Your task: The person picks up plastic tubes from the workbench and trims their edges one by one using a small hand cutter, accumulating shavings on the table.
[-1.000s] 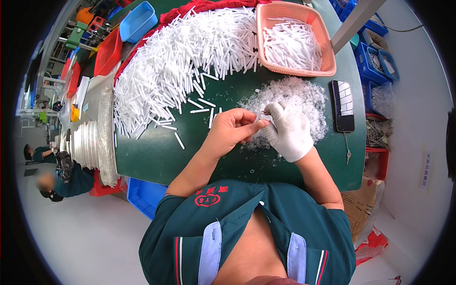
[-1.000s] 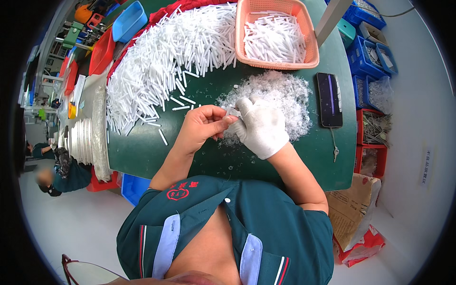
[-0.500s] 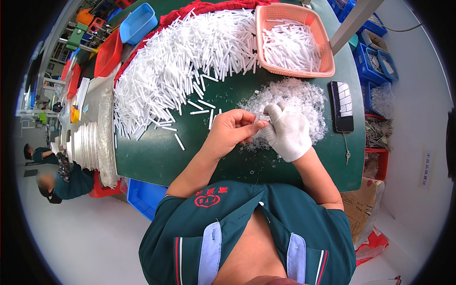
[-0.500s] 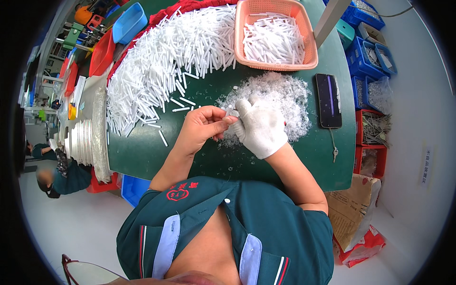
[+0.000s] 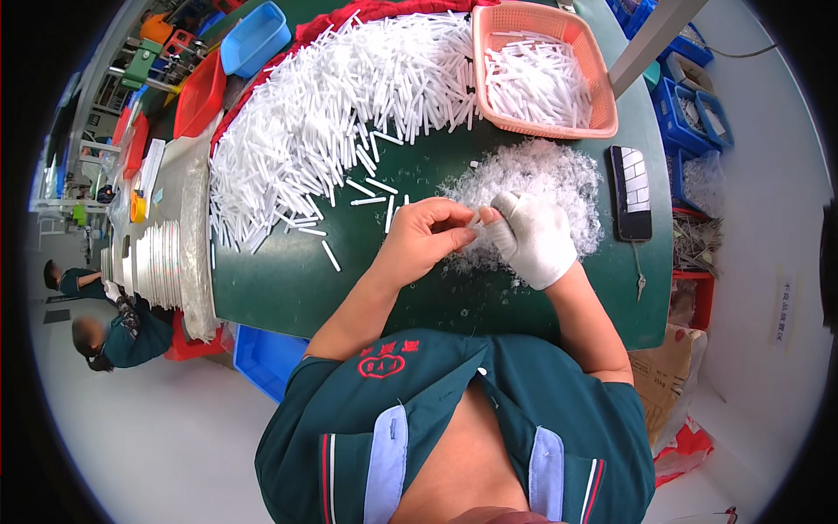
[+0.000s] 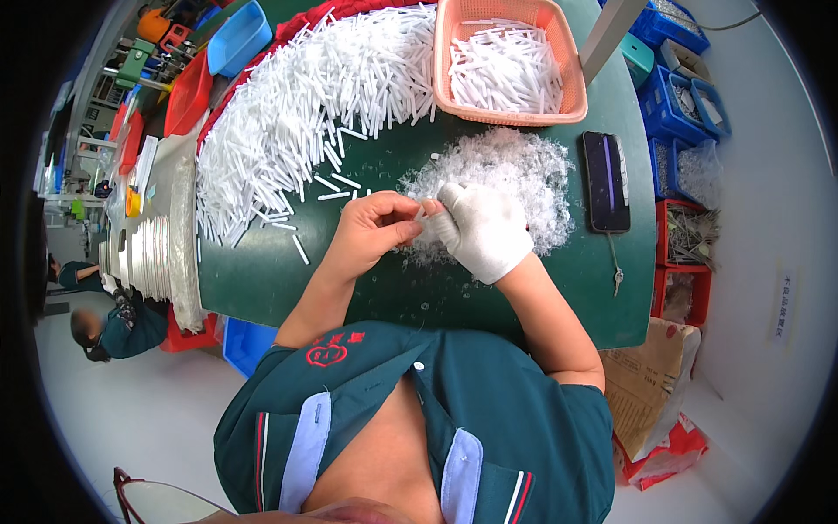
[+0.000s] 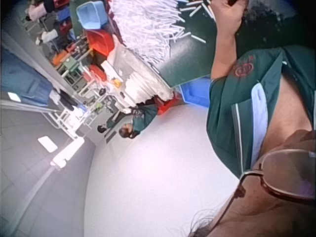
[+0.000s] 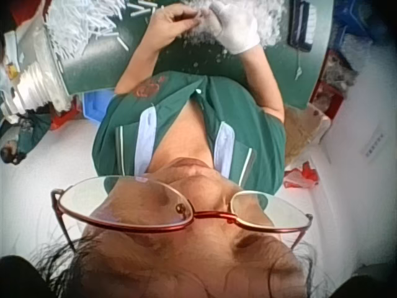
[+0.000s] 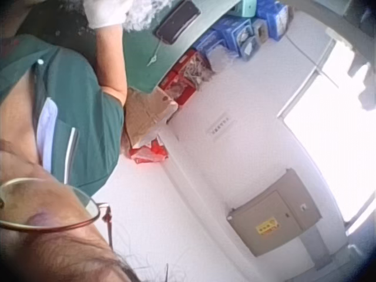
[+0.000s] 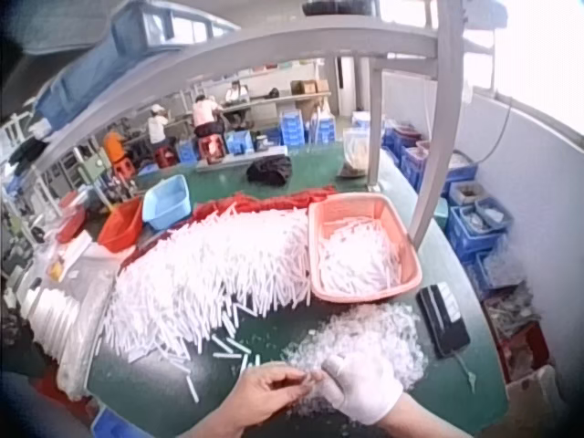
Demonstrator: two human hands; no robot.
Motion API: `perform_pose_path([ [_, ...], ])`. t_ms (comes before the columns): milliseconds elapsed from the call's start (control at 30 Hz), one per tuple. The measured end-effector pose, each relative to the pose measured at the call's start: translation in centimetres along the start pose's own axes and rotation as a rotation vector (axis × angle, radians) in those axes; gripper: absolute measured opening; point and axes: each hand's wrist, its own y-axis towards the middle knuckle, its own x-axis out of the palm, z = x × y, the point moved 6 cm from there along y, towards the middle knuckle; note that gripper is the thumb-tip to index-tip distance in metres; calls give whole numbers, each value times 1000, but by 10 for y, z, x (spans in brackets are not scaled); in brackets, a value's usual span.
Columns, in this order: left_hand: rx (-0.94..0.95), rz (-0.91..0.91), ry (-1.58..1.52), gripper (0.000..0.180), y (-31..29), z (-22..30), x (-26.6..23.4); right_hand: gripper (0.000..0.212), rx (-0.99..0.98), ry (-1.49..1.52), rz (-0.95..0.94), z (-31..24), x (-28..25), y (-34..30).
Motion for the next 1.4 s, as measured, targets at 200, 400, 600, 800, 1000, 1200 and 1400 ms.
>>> perform_pose_path([
  [200,196,60,246,14,1,14,-1,38,124,312,-197,8,9,0],
  [400,11,95,33,17,1,8,-10,38,191,470,-264,24,-6,-7],
  [600,-77,43,-84,18,0,4,-8,22,132,79,-152,18,-10,-3],
  [800,-90,2,-70,20,1,3,0,22,38,31,29,1,-6,-2],
  [1000,-127,19,-54,17,1,8,6,24,-54,-43,87,-4,-4,-2],
  [1200,-134,-4,-58,17,1,8,8,24,-28,-88,78,-4,-4,-2],
  [1400,-126,0,-96,19,1,7,9,26,-52,-108,93,-8,-7,-1],
])
